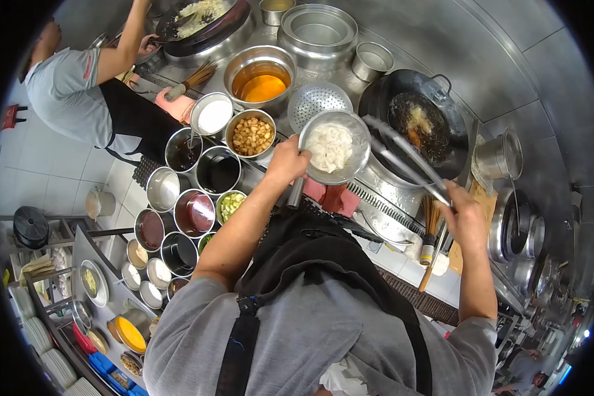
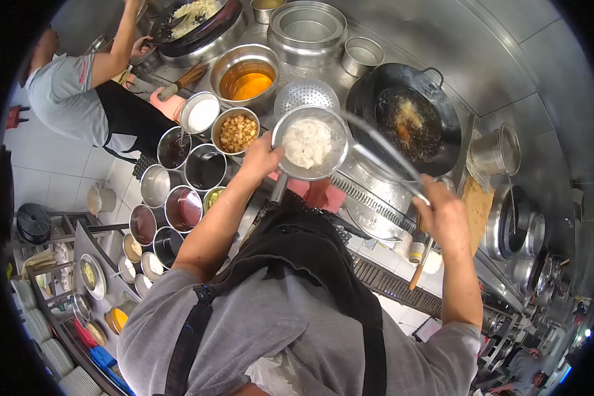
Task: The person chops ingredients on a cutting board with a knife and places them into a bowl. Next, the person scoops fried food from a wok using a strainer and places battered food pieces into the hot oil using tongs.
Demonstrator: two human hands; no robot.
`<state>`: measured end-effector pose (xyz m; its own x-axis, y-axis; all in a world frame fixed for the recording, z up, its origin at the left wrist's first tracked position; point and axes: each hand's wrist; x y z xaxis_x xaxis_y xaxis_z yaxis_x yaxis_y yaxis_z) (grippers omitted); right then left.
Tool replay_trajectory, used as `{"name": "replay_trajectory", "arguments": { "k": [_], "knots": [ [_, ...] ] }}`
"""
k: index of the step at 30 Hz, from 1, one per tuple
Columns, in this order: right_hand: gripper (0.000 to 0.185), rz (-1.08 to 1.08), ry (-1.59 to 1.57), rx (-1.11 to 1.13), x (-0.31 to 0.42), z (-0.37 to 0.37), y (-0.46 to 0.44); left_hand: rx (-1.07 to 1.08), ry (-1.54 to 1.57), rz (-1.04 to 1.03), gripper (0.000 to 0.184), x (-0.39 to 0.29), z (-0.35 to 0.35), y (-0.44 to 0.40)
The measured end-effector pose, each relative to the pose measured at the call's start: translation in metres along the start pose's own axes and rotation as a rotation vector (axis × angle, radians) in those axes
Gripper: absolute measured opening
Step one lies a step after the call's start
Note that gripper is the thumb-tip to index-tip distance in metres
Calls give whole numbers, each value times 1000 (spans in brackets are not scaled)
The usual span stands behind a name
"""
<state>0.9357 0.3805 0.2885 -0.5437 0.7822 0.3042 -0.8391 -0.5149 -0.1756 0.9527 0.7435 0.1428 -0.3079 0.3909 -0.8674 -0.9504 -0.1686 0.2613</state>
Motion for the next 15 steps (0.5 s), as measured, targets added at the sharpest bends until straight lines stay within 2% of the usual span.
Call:
{"name": "replay_trajectory", "arguments": {
  "k": [1, 3, 4, 7, 11, 13, 15],
  "knots": [
    [39, -7, -1, -4, 8, -4, -2, 6, -5, -4, 33, 1, -3, -1],
    [39, -30, 85, 159, 18, -11, -11, -146, -290, -293, 35, 2, -9, -3],
    [40, -37, 120, 198, 16, -14, -14, -24, -136, -144, 37, -2, -10, -1],
    [39, 13, 93, 190, 8, -17, -15, -37, -224, -225, 33, -1, -13, 2],
    [38, 9, 40, 151, 6, -7, -6, -67, -141, -226, 36, 13, -16, -1],
    [36, -93, -47, 136, 7, 1, -1, -19, -114, -91, 38, 18, -15, -4],
    [35, -145, -91, 112, 9, 8, 3, -17, -97, -82, 37, 21, -14, -8]
  ]
}}
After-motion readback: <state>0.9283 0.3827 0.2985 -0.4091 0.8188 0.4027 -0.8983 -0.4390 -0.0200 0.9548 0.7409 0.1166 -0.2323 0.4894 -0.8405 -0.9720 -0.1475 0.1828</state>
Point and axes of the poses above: each hand's wrist, its own y-axis away from the middle knuckle, its own z-axis out of the back of the hand, x = y × z, and after that the axes turned 6 degrees about -y, right-handed
